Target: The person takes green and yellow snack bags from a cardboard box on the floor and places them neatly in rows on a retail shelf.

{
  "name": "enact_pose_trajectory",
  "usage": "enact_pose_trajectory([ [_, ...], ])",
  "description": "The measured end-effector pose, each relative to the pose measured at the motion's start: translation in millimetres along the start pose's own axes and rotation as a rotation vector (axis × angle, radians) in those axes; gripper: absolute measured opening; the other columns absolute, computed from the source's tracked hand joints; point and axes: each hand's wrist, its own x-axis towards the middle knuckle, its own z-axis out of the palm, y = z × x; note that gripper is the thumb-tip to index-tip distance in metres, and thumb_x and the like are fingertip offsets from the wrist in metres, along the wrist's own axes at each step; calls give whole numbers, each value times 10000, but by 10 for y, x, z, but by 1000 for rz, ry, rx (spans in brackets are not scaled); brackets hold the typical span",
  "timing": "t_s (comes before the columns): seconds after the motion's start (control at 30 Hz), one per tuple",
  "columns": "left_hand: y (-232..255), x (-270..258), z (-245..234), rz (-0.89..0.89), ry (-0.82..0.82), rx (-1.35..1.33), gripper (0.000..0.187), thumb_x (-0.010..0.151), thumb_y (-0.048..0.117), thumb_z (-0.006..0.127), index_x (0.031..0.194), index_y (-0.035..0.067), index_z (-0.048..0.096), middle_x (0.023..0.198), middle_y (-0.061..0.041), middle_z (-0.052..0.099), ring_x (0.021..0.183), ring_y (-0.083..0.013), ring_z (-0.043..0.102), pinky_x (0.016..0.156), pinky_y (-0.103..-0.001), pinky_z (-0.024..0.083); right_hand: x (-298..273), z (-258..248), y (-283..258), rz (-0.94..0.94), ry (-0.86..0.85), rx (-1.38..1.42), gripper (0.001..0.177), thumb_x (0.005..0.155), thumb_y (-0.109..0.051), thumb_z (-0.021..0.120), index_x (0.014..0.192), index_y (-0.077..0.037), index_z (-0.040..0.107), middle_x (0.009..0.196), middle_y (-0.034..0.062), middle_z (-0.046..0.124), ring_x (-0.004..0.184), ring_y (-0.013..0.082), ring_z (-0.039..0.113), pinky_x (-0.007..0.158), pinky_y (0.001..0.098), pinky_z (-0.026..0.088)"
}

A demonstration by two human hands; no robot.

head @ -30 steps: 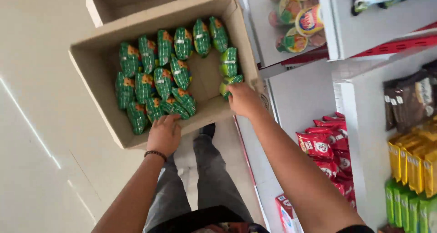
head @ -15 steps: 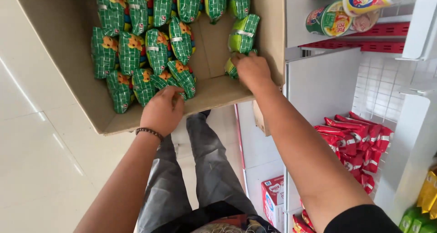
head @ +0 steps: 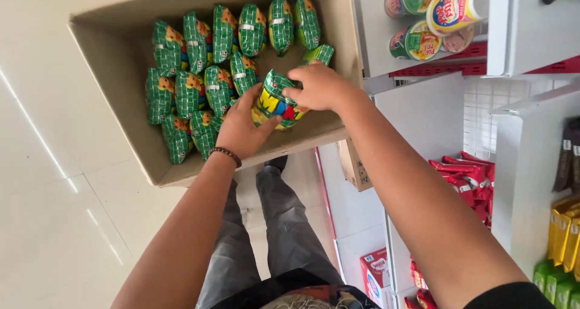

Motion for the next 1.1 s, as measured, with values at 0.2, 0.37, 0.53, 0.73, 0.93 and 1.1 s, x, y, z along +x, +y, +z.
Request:
enact_pose_trajectory([
  [0.2,-51,-81,-204,-22,91,-46,586,855,553,786,1308,217,625,1219,-21,661,1181,-221,672,1035,-431,546,-564,-524,-477,80,57,499,549,944,-536,651,1378,-201,634,1315,106,699,1313,363,576,1104,499,457],
  [0.37,353,-360,-574,-81,139,-219,554,889,574,769,1275,198,640,1192,-25,656,1070,-196,703,907,-397,607,-1008,-431,-594,144,289,1138,862,891,-447,812,1566,-148,368,1514,294,471,1417,488,452,1152,598,390],
  [0.53,640,-468,-851,-23,153,-234,667,875,647,764,1294,140,650,1185,-64,691,1092,-218,700,898,-394,621,-1259,-124,-788,131,390,1316,774,852,-316,863,1473,-42,490,1333,216,593,1101,240,654,792,284,568],
  [0.73,1613,-1118,-1216,244,53,-279,668,957,454,726,1462,70,519,1307,-185,636,1206,-314,642,982,-501,557,-1627,-322,-1052,54,841,1358,617,826,-250,888,1366,-95,634,1121,88,716,863,112,680,651,213,551],
  [0.93,2109,-1418,-1183,410,-31,-238,632,918,480,774,1394,118,571,1322,-165,657,1193,-305,663,962,-471,553,-2387,-512,-1223,-15,1111,1304,540,874,-203,866,1363,-106,656,1151,104,737,916,131,693,804,283,589],
  [1.1,2577,-1734,-1032,588,-71,-251,586,902,441,801,1360,120,623,1279,-131,701,1104,-273,704,934,-428,569,-3159,-727,-1419,70,1263,1172,625,923,-255,818,1469,-145,534,1234,177,710,1021,242,691,883,379,564],
])
